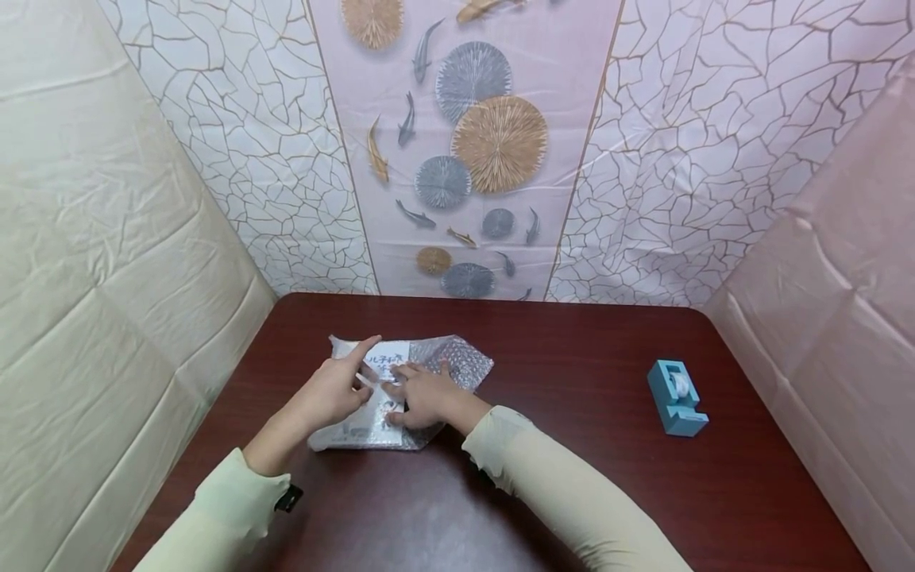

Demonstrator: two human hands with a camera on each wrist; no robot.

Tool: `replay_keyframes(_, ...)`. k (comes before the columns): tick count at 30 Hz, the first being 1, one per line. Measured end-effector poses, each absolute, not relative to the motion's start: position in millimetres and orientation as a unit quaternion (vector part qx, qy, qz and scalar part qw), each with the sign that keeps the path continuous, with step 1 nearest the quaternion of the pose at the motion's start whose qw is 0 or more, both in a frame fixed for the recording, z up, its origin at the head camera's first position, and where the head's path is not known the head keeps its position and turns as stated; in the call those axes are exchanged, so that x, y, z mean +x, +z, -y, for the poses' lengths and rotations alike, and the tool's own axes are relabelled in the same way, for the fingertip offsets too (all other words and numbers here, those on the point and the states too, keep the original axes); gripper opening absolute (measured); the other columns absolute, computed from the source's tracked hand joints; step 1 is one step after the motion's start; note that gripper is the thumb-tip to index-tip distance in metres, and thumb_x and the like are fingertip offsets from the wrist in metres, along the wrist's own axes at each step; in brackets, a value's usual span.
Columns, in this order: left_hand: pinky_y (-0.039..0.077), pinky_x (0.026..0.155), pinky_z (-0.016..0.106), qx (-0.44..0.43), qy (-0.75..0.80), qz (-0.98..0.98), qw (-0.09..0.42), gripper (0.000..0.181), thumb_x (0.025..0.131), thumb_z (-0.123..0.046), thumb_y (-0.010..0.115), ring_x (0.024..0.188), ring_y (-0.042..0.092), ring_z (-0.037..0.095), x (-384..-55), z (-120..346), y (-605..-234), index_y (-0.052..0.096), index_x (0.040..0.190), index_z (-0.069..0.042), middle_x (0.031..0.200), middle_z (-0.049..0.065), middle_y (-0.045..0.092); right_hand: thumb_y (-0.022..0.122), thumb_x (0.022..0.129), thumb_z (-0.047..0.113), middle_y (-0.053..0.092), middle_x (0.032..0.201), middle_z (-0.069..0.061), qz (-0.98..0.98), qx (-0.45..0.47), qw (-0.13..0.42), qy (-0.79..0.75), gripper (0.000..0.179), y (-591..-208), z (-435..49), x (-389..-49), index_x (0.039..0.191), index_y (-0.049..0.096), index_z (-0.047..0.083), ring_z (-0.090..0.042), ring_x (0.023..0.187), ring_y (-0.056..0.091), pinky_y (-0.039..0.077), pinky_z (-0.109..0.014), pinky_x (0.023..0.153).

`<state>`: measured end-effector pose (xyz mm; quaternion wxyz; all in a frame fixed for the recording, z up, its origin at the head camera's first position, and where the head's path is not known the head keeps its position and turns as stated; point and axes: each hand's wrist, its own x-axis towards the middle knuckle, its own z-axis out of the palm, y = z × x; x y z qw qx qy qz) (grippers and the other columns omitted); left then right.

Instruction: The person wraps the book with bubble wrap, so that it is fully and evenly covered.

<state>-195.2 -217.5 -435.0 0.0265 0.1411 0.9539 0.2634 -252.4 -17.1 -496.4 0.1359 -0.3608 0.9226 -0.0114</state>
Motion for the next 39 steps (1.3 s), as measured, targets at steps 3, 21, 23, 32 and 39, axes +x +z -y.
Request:
replay_keyframes(3, 0.054, 0.065, 0.030, 0.143, 0.262, -0.954, 0.024, 0.086, 0.095, 0.004, 0.074, 0.073, 0.066, 0.011, -194.2, 215.7, -436.5, 0.037, 0.171, -0.011, 0.112, 0.009, 0.082, 0.055, 0.106, 0.070, 0.025, 0.185, 0.005, -0.923, -0.361, 0.133, -0.011, 0.073, -498.3, 17.5, -252.9, 0.172, 0.037, 0.043, -0.027, 0.172, 0.026, 0.023, -0.083, 0.127)
replay_keyframes(21, 0.059, 0.069, 0.033, 0.133, 0.261, -0.955, 0.044, 0.101, 0.093, 0.001, 0.077, 0.091, 0.080, 0.019, -194.2, 204.9, -455.7, 0.024, 0.176, -0.018, 0.112, 0.011, 0.081, 0.057, 0.106, 0.069, 0.029, 0.184, 0.009, -0.923, -0.363, 0.124, -0.022, 0.067, -499.8, 15.4, -253.1, 0.168, 0.044, 0.045, -0.024, 0.170, 0.029, 0.026, -0.081, 0.127)
replay_keyframes(23, 0.059, 0.070, 0.034, 0.134, 0.261, -0.955, 0.040, 0.102, 0.091, 0.002, 0.077, 0.090, 0.079, 0.018, -193.7, 204.6, -457.6, 0.024, 0.176, -0.018, 0.112, 0.011, 0.081, 0.056, 0.106, 0.069, 0.029, 0.184, 0.009, -0.924, -0.363, 0.123, -0.022, 0.067, -499.4, 15.3, -252.8, 0.167, 0.046, 0.043, -0.024, 0.170, 0.029, 0.026, -0.081, 0.127)
replay_keyframes(32, 0.060, 0.071, 0.036, 0.141, 0.259, -0.955, 0.035, 0.098, 0.092, 0.003, 0.076, 0.091, 0.081, 0.020, -190.7, 202.3, -461.4, 0.027, 0.175, -0.017, 0.117, 0.014, 0.081, 0.057, 0.106, 0.070, 0.028, 0.184, 0.009, -0.922, -0.364, 0.127, -0.029, 0.068, -497.2, 14.6, -253.6, 0.167, 0.047, 0.041, -0.026, 0.171, 0.028, 0.026, -0.082, 0.126)
replay_keyframes(39, 0.060, 0.071, 0.032, 0.160, 0.269, -0.949, 0.034, 0.090, 0.092, 0.005, 0.075, 0.090, 0.080, 0.017, -190.0, 201.7, -462.0, 0.036, 0.170, -0.015, 0.115, 0.013, 0.081, 0.065, 0.102, 0.070, 0.033, 0.182, 0.009, -0.924, -0.356, 0.128, -0.049, 0.067, -495.3, 12.9, -255.5, 0.161, 0.058, 0.039, -0.030, 0.169, 0.032, 0.028, -0.084, 0.123)
